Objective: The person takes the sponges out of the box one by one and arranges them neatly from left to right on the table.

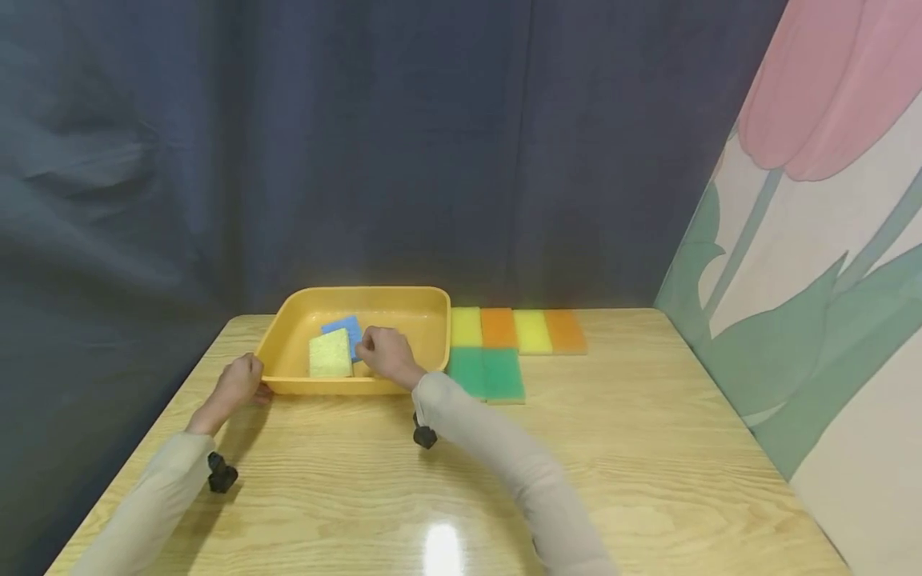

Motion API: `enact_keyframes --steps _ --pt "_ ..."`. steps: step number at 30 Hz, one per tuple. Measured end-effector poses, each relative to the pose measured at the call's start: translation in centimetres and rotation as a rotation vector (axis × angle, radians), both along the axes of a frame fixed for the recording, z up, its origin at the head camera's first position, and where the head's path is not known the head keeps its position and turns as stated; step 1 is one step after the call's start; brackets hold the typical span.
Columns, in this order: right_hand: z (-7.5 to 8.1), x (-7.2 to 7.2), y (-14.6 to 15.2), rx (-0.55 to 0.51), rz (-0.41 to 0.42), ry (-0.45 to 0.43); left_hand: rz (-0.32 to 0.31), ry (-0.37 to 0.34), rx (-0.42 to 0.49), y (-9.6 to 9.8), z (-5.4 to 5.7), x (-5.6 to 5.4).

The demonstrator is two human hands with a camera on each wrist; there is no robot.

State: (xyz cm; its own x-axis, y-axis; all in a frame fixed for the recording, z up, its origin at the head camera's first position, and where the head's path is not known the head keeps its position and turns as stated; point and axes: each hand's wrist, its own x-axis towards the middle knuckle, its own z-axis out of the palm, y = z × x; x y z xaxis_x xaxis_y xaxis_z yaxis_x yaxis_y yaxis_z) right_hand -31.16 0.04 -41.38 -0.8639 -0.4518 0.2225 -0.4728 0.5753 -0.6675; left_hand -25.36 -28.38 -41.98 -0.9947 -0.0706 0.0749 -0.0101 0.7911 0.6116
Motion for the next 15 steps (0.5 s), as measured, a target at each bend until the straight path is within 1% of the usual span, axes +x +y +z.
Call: enact_keyframes --steps 5,8,12,15 --pt "0.1 0.3 -1.0 0.011 0.002 0.000 -0.004 0.010 -0.006 -0.1 0.1 0.1" --pt "0.1 0.3 -1.4 0.024 -0.007 0.005 0.000 0.001 0.002 -0.1 0.2 0.0" --pt "-0.1 0.4 -1.8 0.031 -0.022 -0.019 -0.003 -0.016 0.011 -0.1 0.1 0.0" --pt "-0.1 0.6 -2.0 0.038 -0.031 -0.055 -0.006 -0.021 0.024 0.0 0.1 0.0"
